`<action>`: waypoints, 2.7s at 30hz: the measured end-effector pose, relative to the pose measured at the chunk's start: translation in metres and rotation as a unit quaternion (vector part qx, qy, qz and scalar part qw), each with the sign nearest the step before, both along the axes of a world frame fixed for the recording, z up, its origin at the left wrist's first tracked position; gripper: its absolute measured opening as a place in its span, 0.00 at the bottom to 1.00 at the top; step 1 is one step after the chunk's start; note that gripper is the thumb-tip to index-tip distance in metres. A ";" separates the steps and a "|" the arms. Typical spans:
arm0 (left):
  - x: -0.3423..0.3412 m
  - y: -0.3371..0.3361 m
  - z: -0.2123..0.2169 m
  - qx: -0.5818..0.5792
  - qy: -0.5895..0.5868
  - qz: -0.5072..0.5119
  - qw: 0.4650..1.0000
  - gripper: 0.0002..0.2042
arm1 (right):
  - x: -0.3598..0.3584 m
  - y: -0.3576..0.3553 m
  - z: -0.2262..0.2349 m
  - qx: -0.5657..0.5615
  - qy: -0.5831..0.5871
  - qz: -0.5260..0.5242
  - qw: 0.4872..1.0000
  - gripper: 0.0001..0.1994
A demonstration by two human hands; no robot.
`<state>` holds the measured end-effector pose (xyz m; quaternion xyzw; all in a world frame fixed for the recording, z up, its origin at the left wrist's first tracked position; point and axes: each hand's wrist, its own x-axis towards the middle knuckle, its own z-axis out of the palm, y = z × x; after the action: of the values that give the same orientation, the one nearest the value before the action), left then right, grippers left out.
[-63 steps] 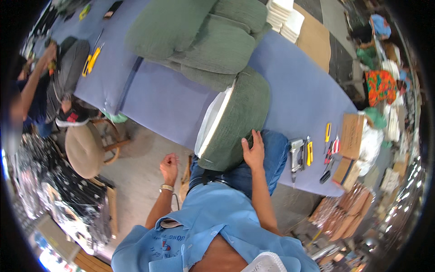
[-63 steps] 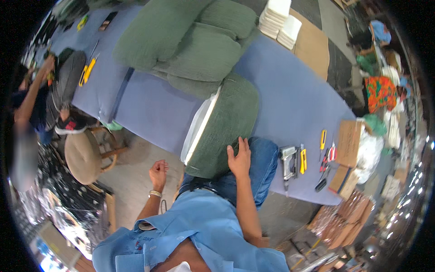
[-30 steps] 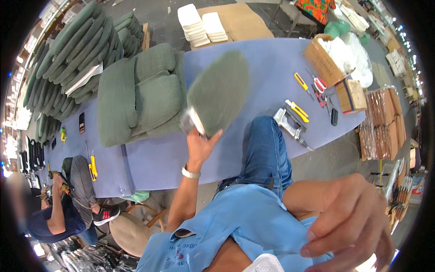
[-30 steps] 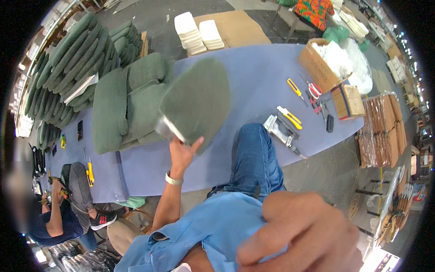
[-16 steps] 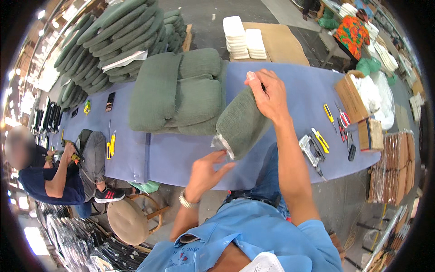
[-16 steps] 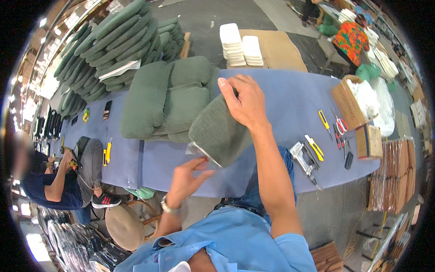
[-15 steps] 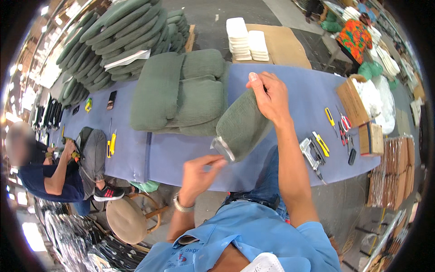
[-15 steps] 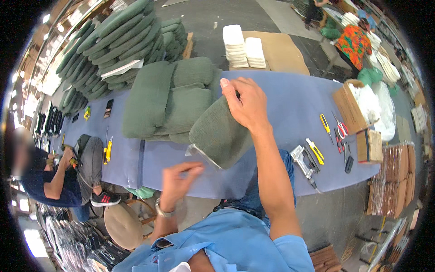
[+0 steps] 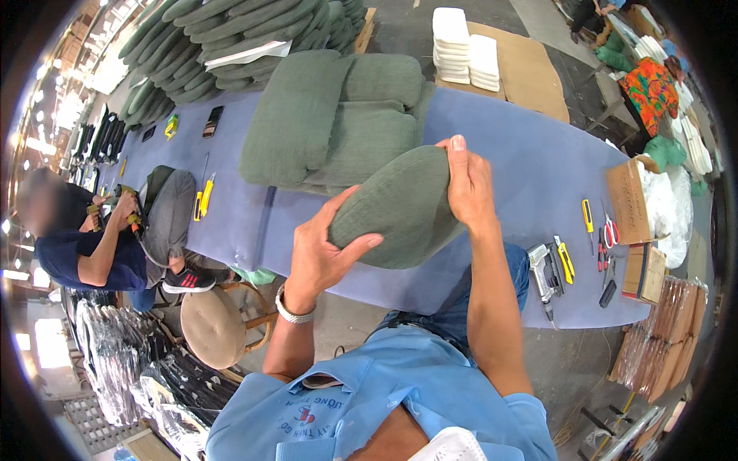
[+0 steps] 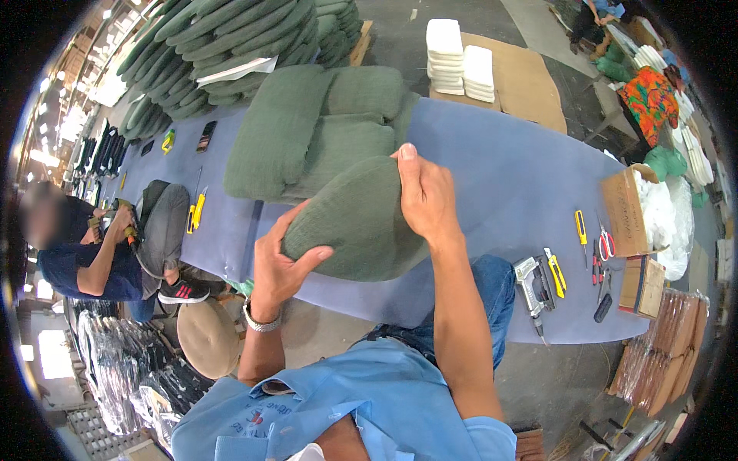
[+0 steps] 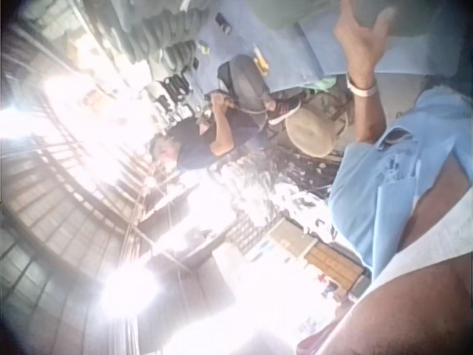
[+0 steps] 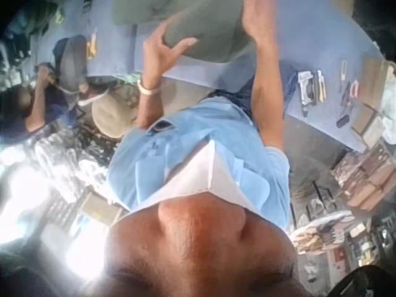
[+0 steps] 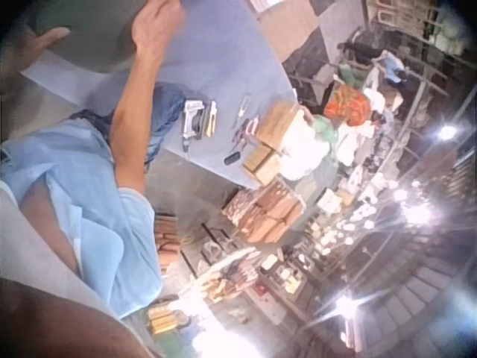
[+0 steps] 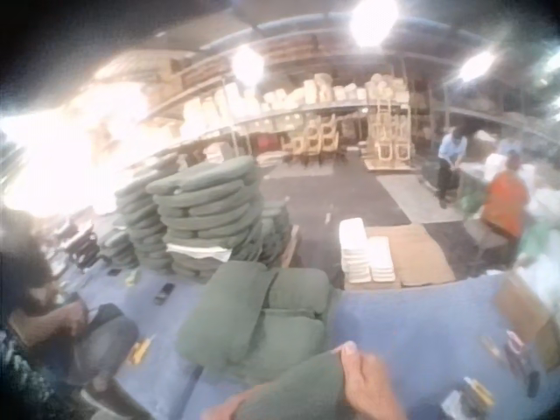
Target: The person uses a staple gun to attach green fabric to cushion frames, then trims excess fabric with a utility knife. They fold and stack the finished cushions on the table.
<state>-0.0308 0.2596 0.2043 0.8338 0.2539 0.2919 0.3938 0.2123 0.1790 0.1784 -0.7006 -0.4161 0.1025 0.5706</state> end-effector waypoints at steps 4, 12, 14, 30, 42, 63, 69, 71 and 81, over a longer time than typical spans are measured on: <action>-0.034 0.013 -0.009 -0.008 0.015 0.029 0.999 0.35 | -0.017 -0.001 -0.022 -0.051 0.022 0.005 0.998 0.31; -0.116 0.034 0.016 -0.062 0.263 0.055 0.961 0.31 | -0.050 -0.013 -0.092 -0.060 0.043 0.029 0.997 0.27; -0.133 0.035 0.009 -0.068 0.304 0.060 0.948 0.34 | -0.051 -0.020 -0.106 -0.067 0.033 0.027 0.997 0.27; -0.219 0.009 -0.066 -0.195 0.283 0.098 0.934 0.31 | -0.036 -0.060 -0.266 0.045 0.472 -0.110 0.874 0.28; -0.098 -0.050 -0.163 -0.261 -0.019 -0.047 0.964 0.32 | 0.112 -0.091 -0.006 0.078 -0.037 -0.152 0.985 0.32; -0.186 -0.046 -0.150 -0.072 0.345 0.019 0.936 0.37 | 0.016 -0.070 -0.157 0.036 0.202 -0.150 0.967 0.27; -0.096 -0.045 -0.138 -0.003 0.372 -0.082 0.925 0.44 | 0.014 -0.030 -0.206 0.024 0.254 -0.121 0.959 0.25; -0.067 -0.048 -0.133 -0.008 0.411 -0.129 0.903 0.46 | 0.021 -0.034 -0.217 0.056 0.284 -0.115 0.950 0.24; 0.064 -0.056 -0.140 -0.008 0.385 -0.137 0.913 0.44 | 0.022 -0.033 -0.225 -0.003 0.261 -0.104 0.960 0.23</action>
<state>0.0330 0.2038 0.0644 0.9049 0.2716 -0.1105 0.3084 0.2345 0.1463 -0.0469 -0.6906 -0.1776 0.2231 0.6646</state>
